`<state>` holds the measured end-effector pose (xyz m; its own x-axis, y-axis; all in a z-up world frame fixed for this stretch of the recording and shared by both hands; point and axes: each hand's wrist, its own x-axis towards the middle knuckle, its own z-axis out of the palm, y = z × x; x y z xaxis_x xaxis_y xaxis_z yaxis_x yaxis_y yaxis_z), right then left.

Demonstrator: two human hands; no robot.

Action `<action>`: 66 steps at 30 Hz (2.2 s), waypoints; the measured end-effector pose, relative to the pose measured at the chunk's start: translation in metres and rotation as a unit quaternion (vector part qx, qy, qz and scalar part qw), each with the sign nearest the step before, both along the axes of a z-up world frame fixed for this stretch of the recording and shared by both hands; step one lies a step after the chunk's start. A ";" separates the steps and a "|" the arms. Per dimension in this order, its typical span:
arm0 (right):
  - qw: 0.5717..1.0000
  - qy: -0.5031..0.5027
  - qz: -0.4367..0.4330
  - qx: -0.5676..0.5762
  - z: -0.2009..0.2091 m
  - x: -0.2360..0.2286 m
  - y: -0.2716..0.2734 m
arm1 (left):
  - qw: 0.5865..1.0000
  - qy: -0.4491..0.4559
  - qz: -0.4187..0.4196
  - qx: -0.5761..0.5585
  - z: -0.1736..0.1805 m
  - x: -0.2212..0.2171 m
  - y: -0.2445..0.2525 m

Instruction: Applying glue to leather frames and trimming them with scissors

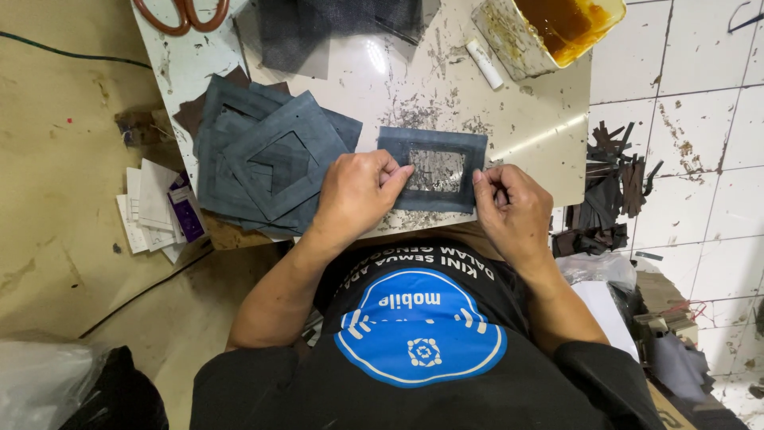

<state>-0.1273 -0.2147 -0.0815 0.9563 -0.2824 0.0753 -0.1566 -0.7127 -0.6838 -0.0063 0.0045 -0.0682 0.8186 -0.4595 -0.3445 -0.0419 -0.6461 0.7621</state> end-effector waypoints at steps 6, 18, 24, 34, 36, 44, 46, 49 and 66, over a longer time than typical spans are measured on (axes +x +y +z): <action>1.000 -0.013 0.001 -0.016 -0.004 -0.001 -0.001 | 1.000 -0.007 -0.009 0.014 -0.005 -0.001 -0.001; 0.999 -0.024 -0.001 -0.026 -0.006 0.002 0.000 | 1.000 -0.004 -0.009 0.019 -0.005 0.000 -0.001; 0.998 -0.032 0.016 -0.054 -0.004 0.003 0.000 | 0.999 -0.015 -0.019 0.026 -0.008 0.000 0.000; 0.997 -0.022 0.018 -0.070 -0.009 0.001 -0.001 | 1.000 -0.011 -0.013 0.025 -0.005 -0.001 0.000; 0.997 -0.018 0.014 -0.071 -0.009 0.001 0.000 | 1.000 -0.011 -0.011 0.018 -0.006 -0.001 0.000; 0.995 -0.024 0.012 -0.095 -0.014 -0.001 0.001 | 1.000 -0.006 -0.013 0.023 -0.006 0.000 -0.001; 0.994 -0.026 0.012 -0.108 -0.016 -0.001 0.000 | 1.000 -0.004 -0.015 0.026 -0.007 -0.001 -0.002; 0.991 -0.029 0.020 -0.128 -0.014 -0.001 0.001 | 0.999 -0.015 -0.022 0.033 -0.007 -0.001 -0.002; 0.933 -0.091 0.111 -0.330 -0.006 0.006 0.005 | 0.941 -0.329 -0.073 0.016 -0.007 -0.028 -0.012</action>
<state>-0.1213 -0.2102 -0.0877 0.9403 0.0870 0.3290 0.1212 -0.9890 -0.0848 -0.0342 -0.0072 -0.0747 0.7883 -0.5817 0.2004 -0.5888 -0.6186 0.5203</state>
